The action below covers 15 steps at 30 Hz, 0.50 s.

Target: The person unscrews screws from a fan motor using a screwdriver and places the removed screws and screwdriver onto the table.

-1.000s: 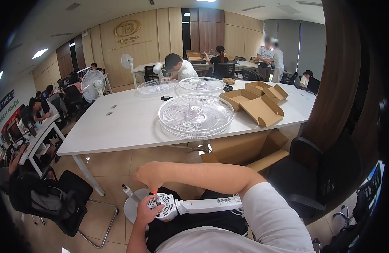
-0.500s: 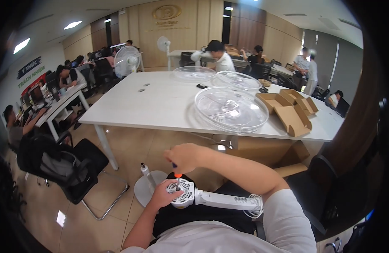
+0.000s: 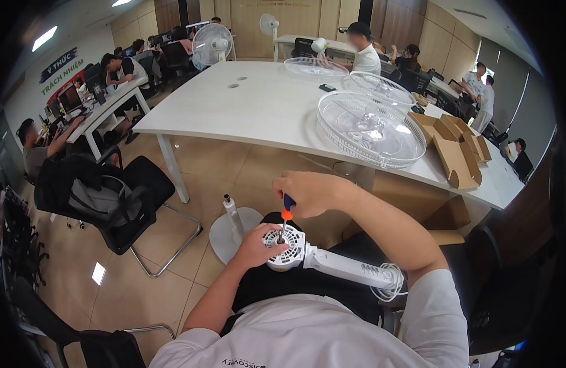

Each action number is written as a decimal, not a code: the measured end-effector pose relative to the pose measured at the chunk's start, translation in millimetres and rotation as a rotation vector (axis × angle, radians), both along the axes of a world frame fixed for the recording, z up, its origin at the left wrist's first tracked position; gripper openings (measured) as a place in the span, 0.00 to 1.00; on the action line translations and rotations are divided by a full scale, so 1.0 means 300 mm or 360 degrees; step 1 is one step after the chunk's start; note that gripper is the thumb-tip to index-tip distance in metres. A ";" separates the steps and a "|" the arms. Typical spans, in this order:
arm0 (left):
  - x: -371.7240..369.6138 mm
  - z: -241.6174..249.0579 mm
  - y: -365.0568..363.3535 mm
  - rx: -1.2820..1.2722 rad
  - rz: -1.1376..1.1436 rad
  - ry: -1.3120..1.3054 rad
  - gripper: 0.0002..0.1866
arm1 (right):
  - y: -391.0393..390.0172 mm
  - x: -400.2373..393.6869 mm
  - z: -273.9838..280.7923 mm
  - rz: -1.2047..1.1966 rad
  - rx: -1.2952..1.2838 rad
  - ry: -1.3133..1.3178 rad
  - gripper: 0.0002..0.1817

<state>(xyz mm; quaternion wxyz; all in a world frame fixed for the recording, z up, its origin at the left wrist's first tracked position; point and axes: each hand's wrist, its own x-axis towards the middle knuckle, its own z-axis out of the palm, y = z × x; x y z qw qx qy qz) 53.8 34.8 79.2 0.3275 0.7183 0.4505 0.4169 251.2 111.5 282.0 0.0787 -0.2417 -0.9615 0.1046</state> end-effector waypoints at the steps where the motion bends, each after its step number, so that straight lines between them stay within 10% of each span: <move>1: 0.001 -0.004 -0.003 -0.0018 0.0000 -0.0004 0.27 | 0.000 -0.005 0.000 0.0000 -0.0018 -0.0004 0.16; 15: -0.001 -0.008 0.002 -0.0022 -0.0013 -0.0029 0.26 | 0.003 -0.038 -0.009 -0.0051 -0.0731 0.0522 0.15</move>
